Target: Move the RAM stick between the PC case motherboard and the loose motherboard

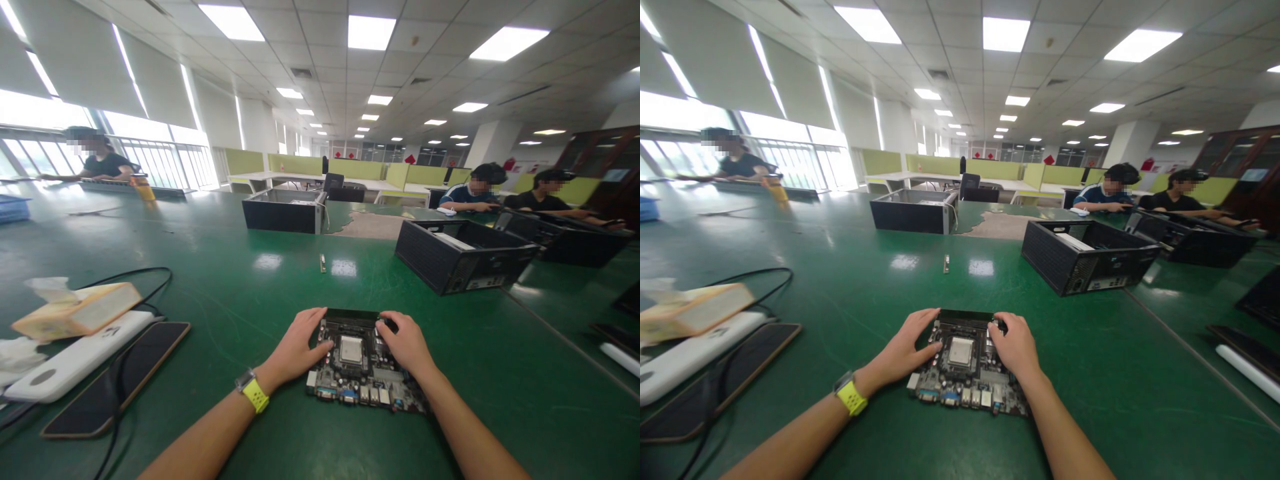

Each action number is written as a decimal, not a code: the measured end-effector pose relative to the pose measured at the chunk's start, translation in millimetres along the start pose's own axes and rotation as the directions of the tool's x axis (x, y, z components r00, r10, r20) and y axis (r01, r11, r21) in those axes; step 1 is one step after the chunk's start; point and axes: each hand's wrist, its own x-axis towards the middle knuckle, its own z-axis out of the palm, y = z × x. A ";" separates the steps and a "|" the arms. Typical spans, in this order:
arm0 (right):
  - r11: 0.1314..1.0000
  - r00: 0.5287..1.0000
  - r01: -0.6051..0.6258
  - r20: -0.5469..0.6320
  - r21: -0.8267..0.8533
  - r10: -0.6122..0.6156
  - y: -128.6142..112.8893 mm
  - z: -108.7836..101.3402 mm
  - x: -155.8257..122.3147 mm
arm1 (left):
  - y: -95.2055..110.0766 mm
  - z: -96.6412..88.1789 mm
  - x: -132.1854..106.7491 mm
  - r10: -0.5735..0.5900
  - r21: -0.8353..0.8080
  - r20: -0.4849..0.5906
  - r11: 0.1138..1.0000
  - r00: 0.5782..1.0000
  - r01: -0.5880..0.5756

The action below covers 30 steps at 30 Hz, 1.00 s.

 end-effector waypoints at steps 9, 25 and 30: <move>1.000 1.000 0.000 0.000 -0.002 0.000 0.1 -0.1 0.3 | 4.8 -3.1 1.2 -0.005 -0.010 -0.006 1.000 1.000 0.005; 0.998 0.999 -0.036 0.005 0.058 0.036 -4.7 -3.0 0.7 | 45.1 -12.0 4.1 0.060 0.123 -0.039 0.991 0.997 -0.054; 0.989 0.997 -0.069 -0.007 0.128 0.071 -7.2 -5.9 0.2 | 104.0 2.4 -5.5 0.238 0.130 0.215 0.954 0.947 -0.270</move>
